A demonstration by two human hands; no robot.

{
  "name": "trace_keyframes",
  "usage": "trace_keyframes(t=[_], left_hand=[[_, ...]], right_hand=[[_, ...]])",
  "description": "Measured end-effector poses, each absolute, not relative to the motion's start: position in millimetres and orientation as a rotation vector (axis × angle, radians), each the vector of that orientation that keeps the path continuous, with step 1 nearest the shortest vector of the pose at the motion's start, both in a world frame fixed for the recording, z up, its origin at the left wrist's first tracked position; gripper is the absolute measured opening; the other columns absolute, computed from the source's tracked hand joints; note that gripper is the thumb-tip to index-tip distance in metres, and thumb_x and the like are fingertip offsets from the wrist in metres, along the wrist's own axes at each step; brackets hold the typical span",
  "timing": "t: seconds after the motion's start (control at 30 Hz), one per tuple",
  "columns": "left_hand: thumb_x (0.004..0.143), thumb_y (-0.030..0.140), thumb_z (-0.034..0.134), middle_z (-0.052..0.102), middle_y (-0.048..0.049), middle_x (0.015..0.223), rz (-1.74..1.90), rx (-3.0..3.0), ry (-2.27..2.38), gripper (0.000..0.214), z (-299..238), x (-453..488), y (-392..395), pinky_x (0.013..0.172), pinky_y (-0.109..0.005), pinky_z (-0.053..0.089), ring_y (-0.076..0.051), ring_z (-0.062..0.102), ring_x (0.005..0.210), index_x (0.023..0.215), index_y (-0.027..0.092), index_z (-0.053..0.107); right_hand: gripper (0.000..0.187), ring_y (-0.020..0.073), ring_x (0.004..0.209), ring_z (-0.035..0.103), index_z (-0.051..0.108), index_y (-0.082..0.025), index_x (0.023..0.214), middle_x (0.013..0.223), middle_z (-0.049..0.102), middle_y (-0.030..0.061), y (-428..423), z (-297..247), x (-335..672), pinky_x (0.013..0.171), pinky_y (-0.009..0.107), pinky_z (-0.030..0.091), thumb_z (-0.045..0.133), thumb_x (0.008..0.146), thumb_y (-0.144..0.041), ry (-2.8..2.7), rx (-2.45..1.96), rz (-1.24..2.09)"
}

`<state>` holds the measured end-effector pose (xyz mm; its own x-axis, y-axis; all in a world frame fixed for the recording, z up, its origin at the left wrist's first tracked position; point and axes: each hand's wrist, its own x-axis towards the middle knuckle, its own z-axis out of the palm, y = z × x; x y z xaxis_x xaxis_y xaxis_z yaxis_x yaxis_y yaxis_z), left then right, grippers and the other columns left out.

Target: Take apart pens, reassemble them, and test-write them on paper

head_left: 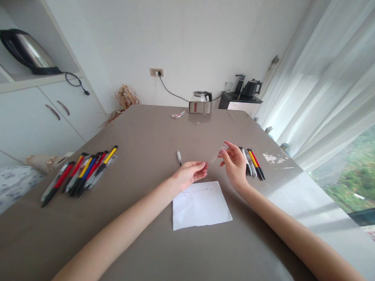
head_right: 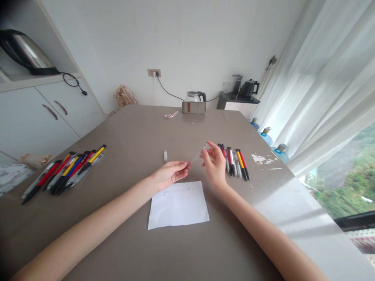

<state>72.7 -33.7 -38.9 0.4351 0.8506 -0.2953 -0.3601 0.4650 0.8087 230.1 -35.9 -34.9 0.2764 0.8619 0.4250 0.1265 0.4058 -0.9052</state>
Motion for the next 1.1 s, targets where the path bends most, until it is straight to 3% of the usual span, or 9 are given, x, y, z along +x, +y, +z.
trace_keyframes(t=[0.23, 0.5, 0.77, 0.93, 1.1], left_hand=[[0.069, 0.027, 0.064, 0.061, -0.0046, 0.077, 0.852, 0.973, 0.874, 0.019, -36, 70, -33, 0.067, -0.025, 0.048, -0.006, 0.054, 0.061, 0.077, 0.012, 0.057], [0.065, 0.033, 0.066, 0.054, -0.0002, 0.07, 0.951, 1.012, 0.872, 0.027, -41, 67, -28, 0.07, -0.027, 0.048, -0.005, 0.051, 0.062, 0.081, 0.012, 0.061], [0.067, 0.03, 0.065, 0.057, -0.0027, 0.073, 0.908, 0.948, 0.827, 0.025, -42, 69, -28, 0.071, -0.026, 0.048, -0.005, 0.052, 0.06, 0.082, 0.01, 0.063], [0.075, 0.028, 0.057, 0.056, -0.0045, 0.069, 0.913, 0.838, 0.829, 0.023, -36, 69, -28, 0.076, -0.03, 0.048, -0.007, 0.053, 0.063, 0.081, 0.006, 0.061], [0.076, 0.009, 0.05, 0.058, -0.0079, 0.073, 0.877, 0.738, 0.853, 0.011, -32, 70, -28, 0.083, -0.033, 0.047, -0.01, 0.058, 0.068, 0.078, 0.005, 0.059]], right_hand=[[0.015, 0.0091, 0.048, 0.038, 0.045, -0.022, 0.08, 0.058, 0.039, -0.0051, -32, -40, 240, 0.046, 0.022, 0.037, 0.034, 0.071, -0.016, -1.314, -1.068, 0.809], [0.022, 0.0083, 0.052, 0.035, 0.058, -0.017, 0.09, 0.056, 0.039, -0.0046, -43, -32, 228, 0.052, 0.022, 0.031, 0.048, 0.077, -0.032, -1.817, -1.163, 0.663], [0.025, 0.0089, 0.056, 0.044, 0.059, -0.016, 0.081, 0.067, 0.056, 0.0003, -41, -32, 228, 0.053, 0.022, 0.036, 0.051, 0.075, -0.039, -1.74, -1.15, 0.71], [0.027, 0.0096, 0.051, 0.05, 0.059, -0.015, 0.082, 0.066, 0.059, 0.0022, -26, -37, 246, 0.048, 0.022, 0.037, 0.051, 0.073, -0.038, -1.577, -1.299, 0.677], [0.026, 0.0114, 0.051, 0.053, 0.062, -0.014, 0.083, 0.067, 0.062, 0.0039, -13, -46, 261, 0.05, 0.023, 0.04, 0.052, 0.069, -0.032, -1.648, -1.481, 0.629]])
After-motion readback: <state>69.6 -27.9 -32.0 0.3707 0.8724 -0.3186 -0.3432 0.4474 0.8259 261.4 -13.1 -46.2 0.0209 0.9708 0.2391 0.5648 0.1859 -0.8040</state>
